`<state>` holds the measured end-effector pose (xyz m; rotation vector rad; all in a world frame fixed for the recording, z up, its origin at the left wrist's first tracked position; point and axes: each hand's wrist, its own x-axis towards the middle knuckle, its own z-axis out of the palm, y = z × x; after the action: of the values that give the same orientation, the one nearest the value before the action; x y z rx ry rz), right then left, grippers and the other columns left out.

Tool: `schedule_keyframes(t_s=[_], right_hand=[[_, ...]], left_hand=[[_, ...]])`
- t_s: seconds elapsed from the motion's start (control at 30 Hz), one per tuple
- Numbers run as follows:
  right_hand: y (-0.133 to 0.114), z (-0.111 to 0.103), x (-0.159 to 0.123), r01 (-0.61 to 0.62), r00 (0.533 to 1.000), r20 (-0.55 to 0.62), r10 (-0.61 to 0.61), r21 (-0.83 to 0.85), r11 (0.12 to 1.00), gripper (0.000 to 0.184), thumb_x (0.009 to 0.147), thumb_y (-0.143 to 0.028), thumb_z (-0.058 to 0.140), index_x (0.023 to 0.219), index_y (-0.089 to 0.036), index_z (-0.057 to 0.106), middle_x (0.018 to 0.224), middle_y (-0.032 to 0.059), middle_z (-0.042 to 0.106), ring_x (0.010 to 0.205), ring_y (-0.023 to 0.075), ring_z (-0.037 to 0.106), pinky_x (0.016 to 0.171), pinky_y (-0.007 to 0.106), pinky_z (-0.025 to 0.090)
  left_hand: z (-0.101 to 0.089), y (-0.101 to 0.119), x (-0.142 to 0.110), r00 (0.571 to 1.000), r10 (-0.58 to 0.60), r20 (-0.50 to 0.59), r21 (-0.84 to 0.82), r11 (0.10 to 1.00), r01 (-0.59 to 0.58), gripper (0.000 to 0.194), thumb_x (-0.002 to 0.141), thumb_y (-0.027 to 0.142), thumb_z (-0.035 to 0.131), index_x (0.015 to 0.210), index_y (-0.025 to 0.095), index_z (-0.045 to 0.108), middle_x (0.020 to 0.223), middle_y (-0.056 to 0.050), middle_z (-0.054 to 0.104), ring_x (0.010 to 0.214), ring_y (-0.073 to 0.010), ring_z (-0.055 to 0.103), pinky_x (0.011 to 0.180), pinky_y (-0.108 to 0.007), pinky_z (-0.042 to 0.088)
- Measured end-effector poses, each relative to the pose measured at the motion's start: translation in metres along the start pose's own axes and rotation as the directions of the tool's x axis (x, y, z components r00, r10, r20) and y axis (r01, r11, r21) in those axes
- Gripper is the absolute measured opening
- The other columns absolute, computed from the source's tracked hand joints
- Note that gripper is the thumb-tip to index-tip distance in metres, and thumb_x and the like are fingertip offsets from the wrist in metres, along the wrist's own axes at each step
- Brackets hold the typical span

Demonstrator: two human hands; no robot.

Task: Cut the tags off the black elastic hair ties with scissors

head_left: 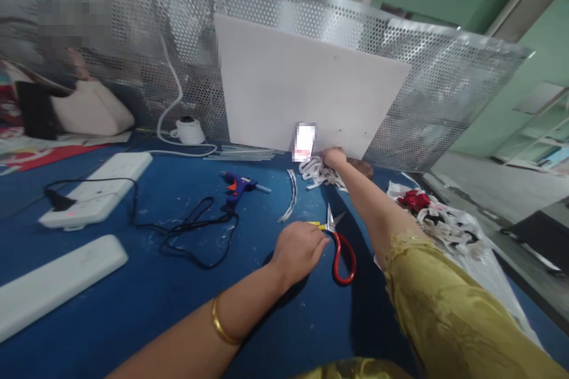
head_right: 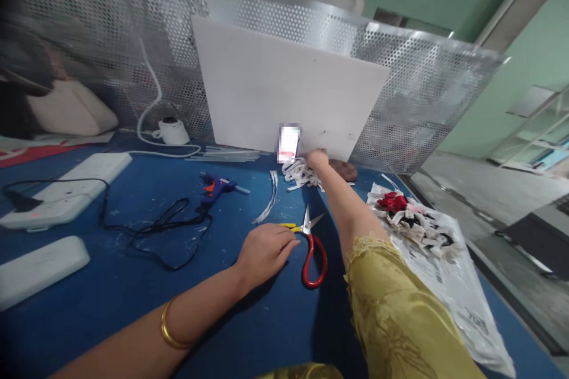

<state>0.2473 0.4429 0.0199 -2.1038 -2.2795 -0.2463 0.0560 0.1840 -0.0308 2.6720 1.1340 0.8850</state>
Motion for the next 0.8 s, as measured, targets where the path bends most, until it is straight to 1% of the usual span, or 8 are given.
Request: schedule_keyframes(t_s=[0.1,0.27,0.37,0.47,0.57,0.63,0.73,0.8], right_hand=[[0.020,-0.020,0.003,-0.062,0.997,-0.045,0.067,0.104,0.993,0.031,0.093,-0.033,0.056,0.120,-0.017,0.057,0.120,0.0087,0.060,0.101,0.0203,0.062,0.085,0.041,0.053],[0.052,-0.077,-0.006,-0.072,0.964,-0.226,0.137,0.273,0.959,0.032,0.094,-0.034,0.055,0.121,-0.017,0.057,0.122,0.0086,0.059,0.102,0.0210,0.061,0.086,0.041,0.053],[0.057,-0.105,-0.017,-0.032,0.931,-0.334,0.150,0.335,0.942,0.033,0.094,-0.034,0.055,0.122,-0.017,0.056,0.122,0.0091,0.059,0.102,0.0207,0.061,0.086,0.042,0.053],[0.055,-0.119,-0.029,-0.001,0.903,-0.402,0.153,0.354,0.935,0.035,0.101,-0.028,0.034,0.131,-0.020,0.051,0.125,0.0121,0.059,0.105,0.0191,0.060,0.088,0.035,0.052],[0.048,-0.122,-0.040,0.029,0.905,-0.408,0.118,0.335,0.942,0.053,0.100,-0.019,0.007,0.141,-0.018,0.041,0.126,0.0158,0.060,0.108,0.0173,0.059,0.088,0.028,0.050],[0.040,-0.118,-0.048,0.061,0.923,-0.380,0.063,0.304,0.951,0.052,0.100,-0.016,0.008,0.140,-0.016,0.040,0.126,0.0164,0.060,0.108,0.0167,0.059,0.090,0.028,0.048],[0.022,-0.098,-0.064,0.135,0.963,-0.260,-0.071,0.237,0.962,0.034,0.101,-0.022,0.032,0.130,-0.016,0.050,0.120,0.0118,0.062,0.104,0.0176,0.060,0.090,0.033,0.049],[0.010,-0.077,-0.073,0.179,0.981,-0.105,-0.162,0.190,0.965,0.031,0.094,-0.034,0.055,0.118,-0.015,0.058,0.113,0.0074,0.062,0.095,0.0197,0.063,0.081,0.039,0.054]], left_hand=[[0.002,-0.001,0.000,1.000,0.007,-0.002,0.006,1.000,-0.007,0.032,0.095,0.032,0.044,0.081,0.019,0.069,0.085,-0.003,0.073,0.084,-0.0197,0.066,0.076,-0.033,0.046],[0.002,0.001,0.001,1.000,0.006,-0.004,0.026,1.000,-0.006,0.032,0.095,0.032,0.044,0.081,0.020,0.070,0.084,-0.004,0.073,0.083,-0.0195,0.066,0.076,-0.032,0.046],[0.000,0.002,0.001,1.000,-0.010,-0.009,0.037,0.999,0.010,0.032,0.095,0.032,0.044,0.082,0.020,0.071,0.085,-0.004,0.074,0.083,-0.0197,0.066,0.075,-0.032,0.046],[-0.003,0.001,0.002,0.999,-0.046,-0.024,0.040,0.998,0.047,0.033,0.094,0.032,0.045,0.081,0.020,0.072,0.086,-0.005,0.074,0.083,-0.0196,0.067,0.073,-0.031,0.047],[-0.006,-0.003,0.004,0.990,-0.117,-0.074,0.004,0.993,0.118,0.030,0.094,0.031,0.046,0.082,0.021,0.072,0.089,-0.003,0.074,0.085,-0.0187,0.067,0.074,-0.029,0.047],[-0.007,-0.008,0.006,0.975,-0.182,-0.130,-0.021,0.983,0.181,0.027,0.093,0.030,0.047,0.084,0.021,0.072,0.091,-0.002,0.075,0.087,-0.0185,0.067,0.076,-0.029,0.047],[-0.007,-0.018,0.008,0.931,-0.290,-0.222,-0.030,0.956,0.290,0.021,0.090,0.028,0.052,0.090,0.021,0.072,0.096,-0.002,0.075,0.094,-0.0202,0.066,0.083,-0.030,0.048],[-0.006,-0.025,0.009,0.905,-0.345,-0.249,-0.025,0.936,0.350,0.020,0.088,0.027,0.053,0.096,0.021,0.071,0.102,-0.004,0.074,0.099,-0.0215,0.065,0.087,-0.031,0.048]])
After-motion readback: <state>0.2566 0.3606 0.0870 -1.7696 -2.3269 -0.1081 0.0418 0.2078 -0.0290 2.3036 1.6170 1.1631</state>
